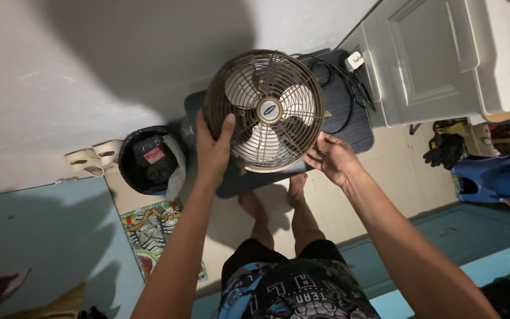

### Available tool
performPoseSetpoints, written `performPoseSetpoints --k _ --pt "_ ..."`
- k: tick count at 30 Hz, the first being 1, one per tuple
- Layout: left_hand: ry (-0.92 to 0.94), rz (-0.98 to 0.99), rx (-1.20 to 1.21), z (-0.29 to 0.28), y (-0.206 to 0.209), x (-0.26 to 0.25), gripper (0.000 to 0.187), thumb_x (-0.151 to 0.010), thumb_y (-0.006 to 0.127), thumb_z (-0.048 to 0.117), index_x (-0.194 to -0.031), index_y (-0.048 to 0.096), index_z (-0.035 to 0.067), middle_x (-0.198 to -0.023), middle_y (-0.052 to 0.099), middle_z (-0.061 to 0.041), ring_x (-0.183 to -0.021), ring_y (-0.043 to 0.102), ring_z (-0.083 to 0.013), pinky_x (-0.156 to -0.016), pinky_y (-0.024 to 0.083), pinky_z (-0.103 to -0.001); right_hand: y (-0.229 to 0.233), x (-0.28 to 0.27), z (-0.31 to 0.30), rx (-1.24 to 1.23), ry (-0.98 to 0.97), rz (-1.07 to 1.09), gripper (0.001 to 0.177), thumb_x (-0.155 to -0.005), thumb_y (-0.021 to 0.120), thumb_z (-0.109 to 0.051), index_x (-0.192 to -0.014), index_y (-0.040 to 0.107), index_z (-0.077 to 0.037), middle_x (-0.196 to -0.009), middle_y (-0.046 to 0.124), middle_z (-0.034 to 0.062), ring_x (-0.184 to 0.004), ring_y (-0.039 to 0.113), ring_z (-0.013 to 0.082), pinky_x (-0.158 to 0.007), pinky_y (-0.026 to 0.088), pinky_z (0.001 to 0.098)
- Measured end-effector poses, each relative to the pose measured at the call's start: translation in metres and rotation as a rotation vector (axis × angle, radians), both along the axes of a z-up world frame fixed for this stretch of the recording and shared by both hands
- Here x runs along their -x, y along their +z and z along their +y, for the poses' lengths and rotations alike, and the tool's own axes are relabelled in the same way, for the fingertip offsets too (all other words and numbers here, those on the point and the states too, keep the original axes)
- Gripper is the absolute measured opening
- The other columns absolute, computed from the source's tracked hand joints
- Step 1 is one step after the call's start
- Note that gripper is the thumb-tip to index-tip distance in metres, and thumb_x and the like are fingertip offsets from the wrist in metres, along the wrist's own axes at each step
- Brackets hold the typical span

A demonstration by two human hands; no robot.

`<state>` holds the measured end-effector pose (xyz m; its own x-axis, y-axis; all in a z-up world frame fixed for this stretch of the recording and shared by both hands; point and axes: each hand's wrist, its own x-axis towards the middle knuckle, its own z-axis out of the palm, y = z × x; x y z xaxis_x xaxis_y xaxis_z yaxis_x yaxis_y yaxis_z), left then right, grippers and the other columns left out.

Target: The person disassembles a small table fan, removes the front grille, and uses a screwdriver to loosen a screw on the fan's central hub. They then reassemble the fan by replacing the grille and securing it.

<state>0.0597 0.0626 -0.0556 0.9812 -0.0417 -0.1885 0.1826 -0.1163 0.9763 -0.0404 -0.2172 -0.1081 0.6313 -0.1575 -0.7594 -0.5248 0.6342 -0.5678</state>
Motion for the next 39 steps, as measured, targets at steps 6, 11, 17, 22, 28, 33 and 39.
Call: performPoseSetpoints --k 6,11,17,22,28,33,39 --pt "-0.053 -0.026 0.11 0.003 -0.001 -0.003 0.072 -0.097 0.07 0.035 -0.152 0.039 0.001 -0.144 0.058 -0.019 -0.133 0.057 -0.0279 -0.112 0.044 -0.037 0.005 -0.002 0.005 0.077 0.003 0.019 0.016 -0.098 0.061 -0.019 -0.113 0.059 -0.014 -0.115 0.07 0.0046 -0.104 0.071 0.0217 -0.093 0.059 0.0473" --pt "-0.09 0.016 0.133 0.006 -0.002 -0.003 0.075 -0.098 0.065 0.039 -0.157 0.033 0.004 -0.147 0.055 -0.019 -0.135 0.055 -0.03 -0.112 0.045 -0.039 0.006 -0.004 0.008 0.13 0.007 0.001 0.012 -0.099 0.062 -0.018 -0.108 0.057 -0.014 -0.113 0.07 0.0036 -0.102 0.07 0.0199 -0.091 0.059 0.0476" --pt "-0.091 0.027 0.062 0.006 0.005 -0.002 0.078 -0.099 0.066 0.04 -0.157 0.03 0.004 -0.149 0.052 -0.019 -0.137 0.053 -0.0306 -0.113 0.044 -0.04 0.016 -0.006 0.008 0.256 0.056 -0.056 0.008 -0.099 0.058 -0.008 -0.107 0.057 -0.007 -0.108 0.069 0.0118 -0.098 0.07 0.0244 -0.087 0.064 0.044" --pt "-0.103 -0.054 0.149 0.006 0.004 0.001 0.075 -0.1 0.064 0.041 -0.156 0.035 0.0 -0.146 0.056 -0.019 -0.134 0.056 -0.0275 -0.113 0.044 -0.037 0.028 -0.009 0.013 0.485 0.13 -0.136 0.015 -0.103 0.056 -0.012 -0.104 0.057 0.003 -0.103 0.071 0.0168 -0.092 0.075 0.0254 -0.077 0.067 0.0366" --pt "-0.095 -0.026 0.048 0.007 -0.014 0.001 0.086 -0.102 0.059 0.047 -0.161 0.018 0.0 -0.159 0.044 -0.021 -0.145 0.045 -0.0288 -0.119 0.034 -0.036 0.036 -0.007 0.013 0.587 0.218 -0.133 0.02 -0.104 0.055 -0.011 -0.111 0.06 0.007 -0.102 0.072 0.0165 -0.087 0.075 0.0232 -0.073 0.067 0.0341" --pt "-0.111 -0.024 0.033 0.006 -0.021 -0.002 0.095 -0.103 0.056 0.052 -0.163 0.005 0.0 -0.168 0.027 -0.024 -0.155 0.032 -0.031 -0.124 0.025 -0.037 0.037 -0.01 0.011 0.652 0.246 -0.163 0.018 -0.103 0.056 -0.007 -0.106 0.063 0.009 -0.096 0.073 0.0164 -0.082 0.075 0.0219 -0.072 0.068 0.0333" --pt "-0.125 0.053 0.019 0.005 -0.006 -0.001 0.098 -0.099 0.056 0.054 -0.164 0.001 0.006 -0.168 0.02 -0.023 -0.154 0.026 -0.0364 -0.123 0.024 -0.044 0.043 -0.015 0.015 0.685 0.235 -0.113 0.019 -0.103 0.055 -0.005 -0.103 0.066 0.01 -0.092 0.074 0.0183 -0.077 0.076 0.0226 -0.069 0.065 0.0331"
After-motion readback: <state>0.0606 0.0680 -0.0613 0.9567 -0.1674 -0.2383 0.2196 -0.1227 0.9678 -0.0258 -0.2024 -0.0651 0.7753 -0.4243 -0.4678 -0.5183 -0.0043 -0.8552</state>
